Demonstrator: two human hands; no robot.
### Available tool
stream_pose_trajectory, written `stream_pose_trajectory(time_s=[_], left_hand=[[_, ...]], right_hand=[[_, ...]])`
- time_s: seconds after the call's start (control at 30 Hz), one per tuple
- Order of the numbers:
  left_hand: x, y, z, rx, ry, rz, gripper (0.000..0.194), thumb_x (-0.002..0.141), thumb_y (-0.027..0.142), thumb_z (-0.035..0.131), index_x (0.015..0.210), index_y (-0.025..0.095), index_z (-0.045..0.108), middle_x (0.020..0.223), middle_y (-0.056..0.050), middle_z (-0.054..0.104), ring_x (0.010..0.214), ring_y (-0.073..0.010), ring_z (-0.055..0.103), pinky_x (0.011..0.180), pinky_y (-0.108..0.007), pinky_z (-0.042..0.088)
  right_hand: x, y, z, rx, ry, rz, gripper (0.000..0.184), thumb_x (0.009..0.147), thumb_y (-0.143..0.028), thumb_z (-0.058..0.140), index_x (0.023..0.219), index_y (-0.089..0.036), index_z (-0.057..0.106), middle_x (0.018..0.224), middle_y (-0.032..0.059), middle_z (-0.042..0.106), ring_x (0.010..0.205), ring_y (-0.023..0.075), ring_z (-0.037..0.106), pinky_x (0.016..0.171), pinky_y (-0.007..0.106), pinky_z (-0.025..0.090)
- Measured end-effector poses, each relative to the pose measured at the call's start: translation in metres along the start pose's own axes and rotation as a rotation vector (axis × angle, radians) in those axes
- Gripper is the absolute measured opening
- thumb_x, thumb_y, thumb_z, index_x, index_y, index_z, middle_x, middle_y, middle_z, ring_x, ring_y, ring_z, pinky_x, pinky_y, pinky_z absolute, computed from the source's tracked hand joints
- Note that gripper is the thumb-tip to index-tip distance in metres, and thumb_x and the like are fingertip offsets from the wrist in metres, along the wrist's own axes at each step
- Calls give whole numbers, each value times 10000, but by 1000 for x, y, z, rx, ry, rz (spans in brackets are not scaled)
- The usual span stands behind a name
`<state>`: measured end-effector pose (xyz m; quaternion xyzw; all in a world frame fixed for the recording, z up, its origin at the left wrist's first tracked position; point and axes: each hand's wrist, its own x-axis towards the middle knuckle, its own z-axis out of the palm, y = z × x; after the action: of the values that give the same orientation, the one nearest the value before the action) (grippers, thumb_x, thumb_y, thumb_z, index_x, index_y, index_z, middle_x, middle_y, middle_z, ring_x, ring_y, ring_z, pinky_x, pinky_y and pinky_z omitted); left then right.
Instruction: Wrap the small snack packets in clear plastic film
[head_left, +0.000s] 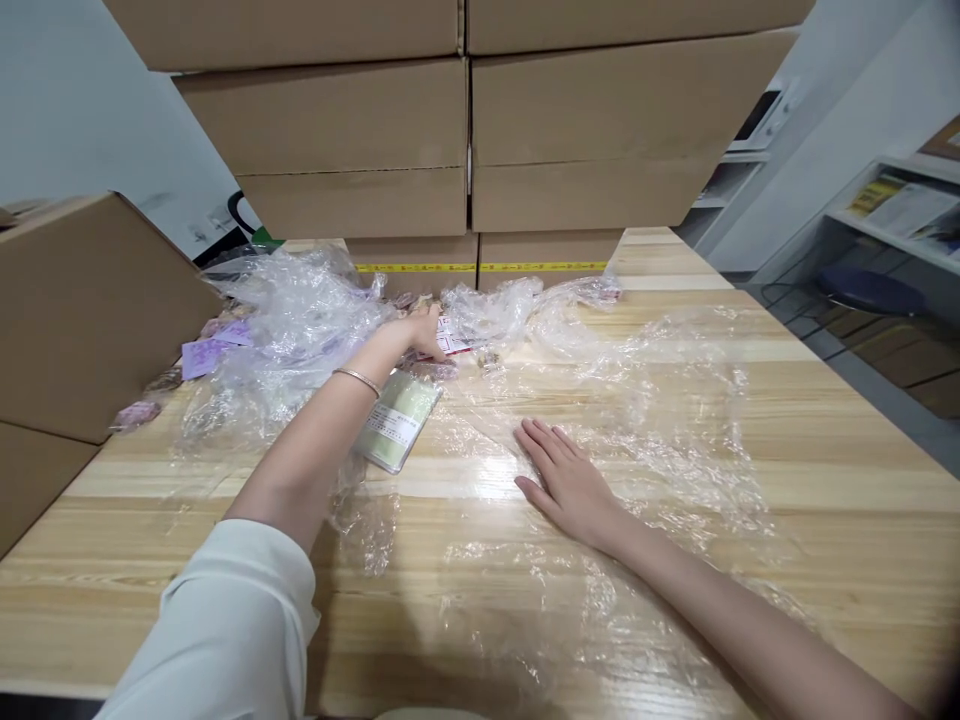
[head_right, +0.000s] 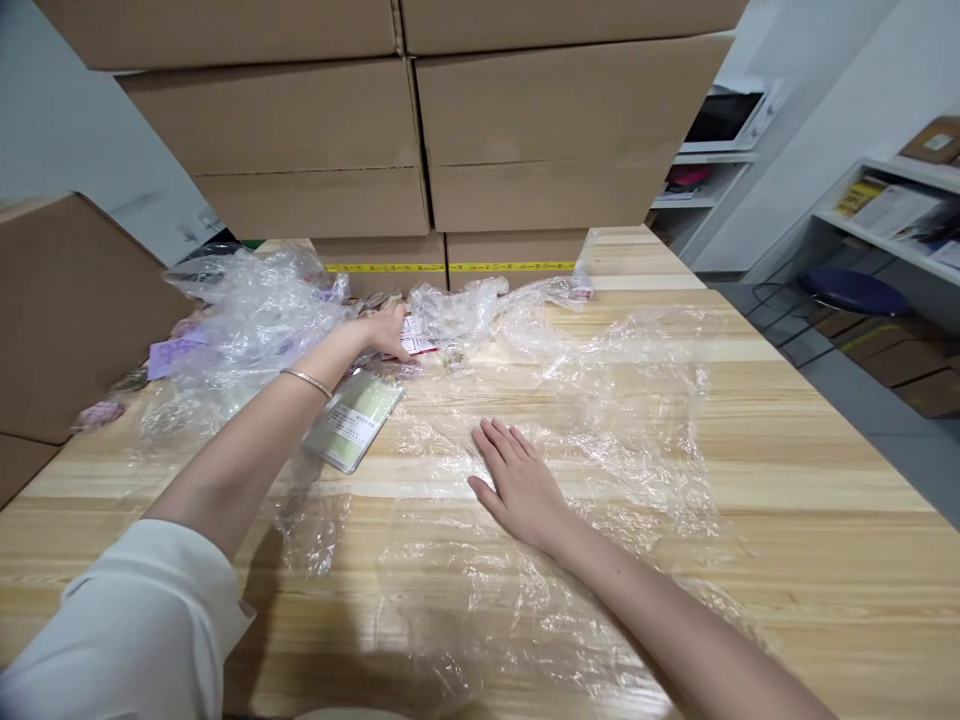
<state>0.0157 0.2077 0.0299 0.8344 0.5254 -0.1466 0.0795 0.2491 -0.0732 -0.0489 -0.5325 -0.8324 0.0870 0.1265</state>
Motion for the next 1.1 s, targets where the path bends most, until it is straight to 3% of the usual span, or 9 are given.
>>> stream_pose_trajectory(time_s=[0.13, 0.3, 0.4, 0.47, 0.57, 0.7, 0.9, 1.0, 1.1], left_hand=[[-20, 6, -8, -8, 149, -25, 1152, 548, 572, 803, 1425, 59, 259, 1453, -278, 374, 1358, -420, 397, 1067, -424, 386], [-61, 16, -38, -12, 346, 30, 1002, 546, 523, 827, 1318, 71, 375, 1328, -233, 453, 1251, -424, 481, 1011, -445, 414], [-105, 38, -51, -54, 401, 123, 919, 593, 496, 802, 1298, 75, 389, 1295, -208, 462, 1226, -408, 491, 974, -425, 422], [-136, 61, -49, -128, 347, 235, 802, 651, 469, 757, 1275, 106, 409, 1227, -164, 517, 1115, -346, 561, 871, -376, 459], [-173, 105, -27, -157, 98, 450, 579, 677, 450, 724, 1124, 144, 520, 1002, -98, 622, 833, -249, 621, 658, -316, 446], [-194, 159, 21, -135, -157, 623, 293, 823, 469, 575, 854, 181, 616, 736, -61, 646, 586, -189, 572, 531, -315, 372], [-200, 194, 77, -103, 83, 573, 510, 856, 579, 580, 1095, 129, 575, 928, -134, 688, 782, -266, 651, 653, -344, 453], [-203, 195, 93, -116, 139, 548, 658, 810, 619, 659, 1165, 83, 519, 1055, -172, 643, 907, -301, 634, 715, -360, 477], [-210, 190, 99, -156, 153, 568, 536, 870, 537, 642, 1139, 88, 525, 1090, -162, 604, 967, -271, 596, 769, -338, 473]], right_hand=[[9, -8, 5, -45, -20, 48, 665, 1018, -512, 316, 1537, -97, 335, 1609, 146, 285, 1505, 286, 210, 1229, 495, 205], [30, -22, -1, 22, -85, 151, 726, 994, -514, 366, 1547, -50, 290, 1627, 172, 212, 1521, 302, 122, 1240, 499, 120], [34, -19, -24, 299, -88, 188, 692, 999, -520, 343, 1552, -106, 296, 1631, 143, 209, 1514, 300, 169, 1213, 523, 230], [29, -10, -43, 497, 19, 241, 585, 1011, -466, 324, 1519, -180, 371, 1605, 110, 311, 1477, 288, 296, 1169, 534, 323], [9, 5, -67, 647, 210, 320, 459, 981, -354, 399, 1401, -203, 512, 1472, 102, 522, 1364, 261, 476, 1140, 503, 374], [-36, 8, -83, 618, 271, 363, 359, 961, -355, 460, 1268, -229, 598, 1339, 93, 622, 1254, 264, 567, 1046, 494, 461], [-96, -19, -89, 302, 94, 140, 311, 973, -400, 503, 1227, -246, 598, 1229, 101, 640, 1110, 270, 617, 921, 484, 516], [-104, -28, -78, 250, 63, 67, 359, 951, -404, 562, 1274, -246, 568, 1227, 101, 651, 1105, 272, 613, 935, 484, 507], [-99, -29, -58, 239, 44, 48, 490, 925, -403, 607, 1378, -245, 509, 1308, 111, 621, 1155, 287, 585, 956, 495, 496]])
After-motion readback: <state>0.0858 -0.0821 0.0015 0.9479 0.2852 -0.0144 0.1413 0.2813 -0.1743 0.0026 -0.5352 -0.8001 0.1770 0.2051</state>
